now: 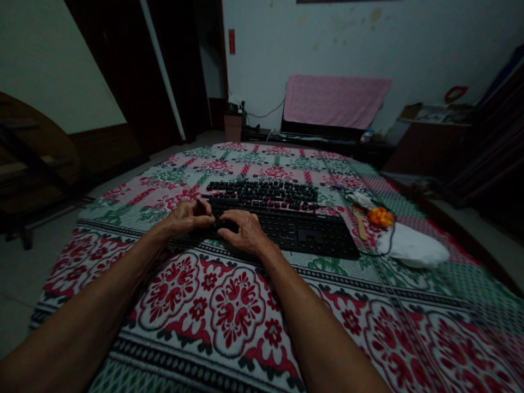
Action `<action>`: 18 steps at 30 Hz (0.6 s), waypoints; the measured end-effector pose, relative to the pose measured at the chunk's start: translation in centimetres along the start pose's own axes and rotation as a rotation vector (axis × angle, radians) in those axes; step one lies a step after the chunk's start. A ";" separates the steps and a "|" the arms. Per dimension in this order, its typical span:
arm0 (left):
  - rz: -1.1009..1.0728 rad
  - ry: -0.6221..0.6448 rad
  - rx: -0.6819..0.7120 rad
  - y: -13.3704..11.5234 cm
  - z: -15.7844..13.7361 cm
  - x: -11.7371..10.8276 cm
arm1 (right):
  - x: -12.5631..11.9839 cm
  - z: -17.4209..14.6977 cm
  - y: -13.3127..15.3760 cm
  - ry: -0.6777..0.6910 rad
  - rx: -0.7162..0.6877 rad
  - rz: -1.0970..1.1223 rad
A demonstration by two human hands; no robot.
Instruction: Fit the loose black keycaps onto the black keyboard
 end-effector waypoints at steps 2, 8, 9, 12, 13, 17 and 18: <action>-0.004 0.012 0.015 0.0 0.0 0.3 | 0.1 0.2 0.2 -0.020 0.005 0.001; -0.095 0.051 -0.002 -0.6 -0.2 1.2 | 0.0 0.3 0.4 -0.015 0.103 0.177; -0.100 0.057 0.000 -0.6 -0.2 1.3 | -0.1 0.2 0.4 -0.008 0.115 0.200; -0.088 0.077 0.001 -0.2 -0.2 1.5 | -0.3 0.2 0.4 0.017 0.150 0.191; -0.063 0.083 0.004 0.1 -0.1 1.5 | -0.3 0.2 0.4 0.014 0.161 0.174; 0.120 0.080 0.051 0.8 0.0 1.6 | -0.2 0.1 0.3 -0.060 0.213 0.094; 0.158 0.071 0.057 0.9 0.1 1.6 | -0.2 0.1 0.2 -0.077 0.231 0.084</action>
Point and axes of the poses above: each hand's wrist, its own z-axis towards the middle knuckle, its own x-axis out of the palm, y = z × x, the point moved 1 cm from there along z, towards the middle knuckle, and after that the axes turned 14 degrees about -z, right-handed, at the moved point
